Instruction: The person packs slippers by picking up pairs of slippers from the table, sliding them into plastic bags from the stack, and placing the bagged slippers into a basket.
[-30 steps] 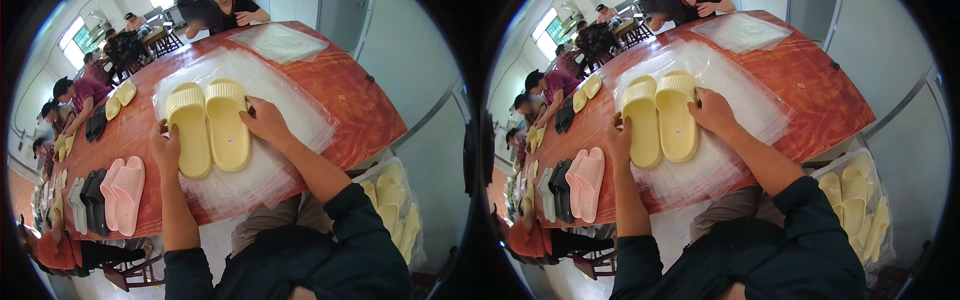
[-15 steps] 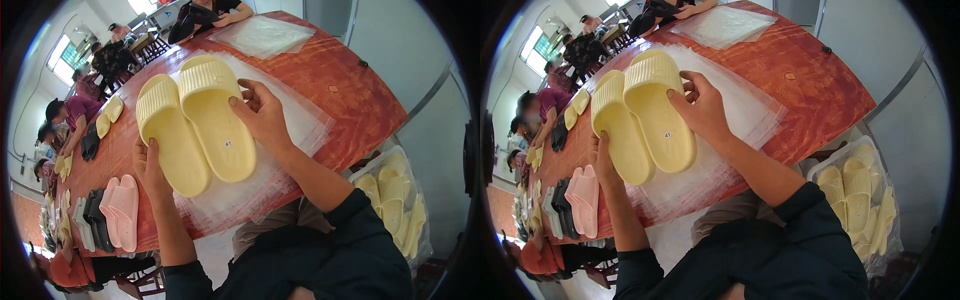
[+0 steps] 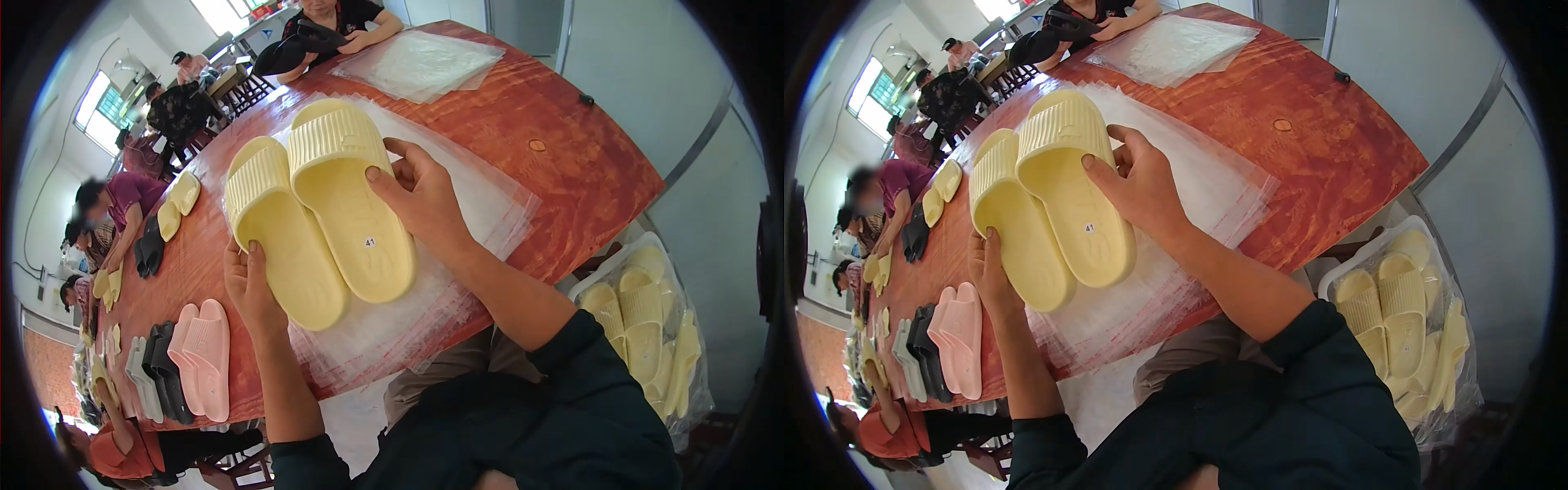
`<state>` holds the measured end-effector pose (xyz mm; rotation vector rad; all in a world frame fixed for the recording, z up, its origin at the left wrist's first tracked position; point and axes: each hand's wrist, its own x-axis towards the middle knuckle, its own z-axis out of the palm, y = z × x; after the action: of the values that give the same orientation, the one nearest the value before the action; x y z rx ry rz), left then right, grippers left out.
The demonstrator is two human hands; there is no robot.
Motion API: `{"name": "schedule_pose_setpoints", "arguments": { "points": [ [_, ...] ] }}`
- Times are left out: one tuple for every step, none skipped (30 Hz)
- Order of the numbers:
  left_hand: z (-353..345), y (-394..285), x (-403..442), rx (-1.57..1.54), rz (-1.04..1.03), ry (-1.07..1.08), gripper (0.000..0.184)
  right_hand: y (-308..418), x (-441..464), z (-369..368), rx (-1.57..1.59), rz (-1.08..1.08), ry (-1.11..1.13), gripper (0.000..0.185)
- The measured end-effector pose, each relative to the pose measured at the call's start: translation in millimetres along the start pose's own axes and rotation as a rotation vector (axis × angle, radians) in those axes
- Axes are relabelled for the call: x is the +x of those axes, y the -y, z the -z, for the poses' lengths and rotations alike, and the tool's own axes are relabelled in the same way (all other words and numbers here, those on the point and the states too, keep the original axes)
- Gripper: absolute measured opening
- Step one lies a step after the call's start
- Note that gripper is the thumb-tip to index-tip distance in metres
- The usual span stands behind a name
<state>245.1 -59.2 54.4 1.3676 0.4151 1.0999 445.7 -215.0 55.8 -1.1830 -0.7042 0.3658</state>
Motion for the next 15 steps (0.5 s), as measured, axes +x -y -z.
{"name": "schedule_pose_setpoints", "arguments": {
  "points": [
    [-4, -3, -2, -0.001, -0.002, 0.003, 0.035, -1, 0, 1, -0.028, 0.028, 0.02, 0.059],
    [-10, -9, -5, 0.043, -0.077, 0.033, 0.037, 1, 0, 1, -0.056, 0.055, 0.042, 0.06],
    [-12, -12, -8, 0.087, -0.152, 0.062, 0.038, 4, -1, 2, -0.056, 0.056, 0.041, 0.06],
    [-11, -12, -8, 0.087, -0.153, 0.062, 0.038, 7, -3, 3, -0.091, 0.144, 0.03, 0.061],
    [-9, -9, -8, 0.152, -0.242, 0.021, 0.041, 10, -3, 3, -0.127, 0.232, 0.019, 0.063],
    [-7, -6, -7, 0.217, -0.331, -0.02, 0.045, 7, -2, 3, -0.128, 0.233, 0.019, 0.063],
    [-1, -1, -8, 0.214, -0.333, -0.018, 0.045, 0, 1, 3, -0.114, 0.36, -0.01, 0.062],
    [1, -1, -9, 0.313, -0.393, -0.02, 0.048, -1, 3, 2, -0.102, 0.488, -0.038, 0.062],
    [1, -2, -10, 0.413, -0.45, -0.023, 0.051, -2, 2, 3, -0.104, 0.489, -0.037, 0.062],
    [-2, 0, -14, 0.491, -0.557, -0.105, 0.051, -2, 0, 3, -0.092, 0.518, -0.017, 0.059],
    [1, 1, -17, 0.462, -0.51, -0.081, 0.05, -1, -1, 4, -0.08, 0.546, 0.003, 0.057],
    [3, 2, -20, 0.431, -0.462, -0.055, 0.049, 0, -3, 5, -0.113, 0.551, 0.015, 0.054],
    [0, 4, -16, 0.357, -0.549, -0.066, 0.049, 2, -5, 6, -0.147, 0.558, 0.026, 0.051],
    [-9, 2, -13, 0.287, -0.637, -0.072, 0.05, 2, -6, 4, 0.041, 0.445, 0.048, 0.048],
    [-7, 3, -13, 0.285, -0.637, -0.073, 0.05, 2, -6, 1, 0.235, 0.336, 0.051, 0.046]
  ]
}}
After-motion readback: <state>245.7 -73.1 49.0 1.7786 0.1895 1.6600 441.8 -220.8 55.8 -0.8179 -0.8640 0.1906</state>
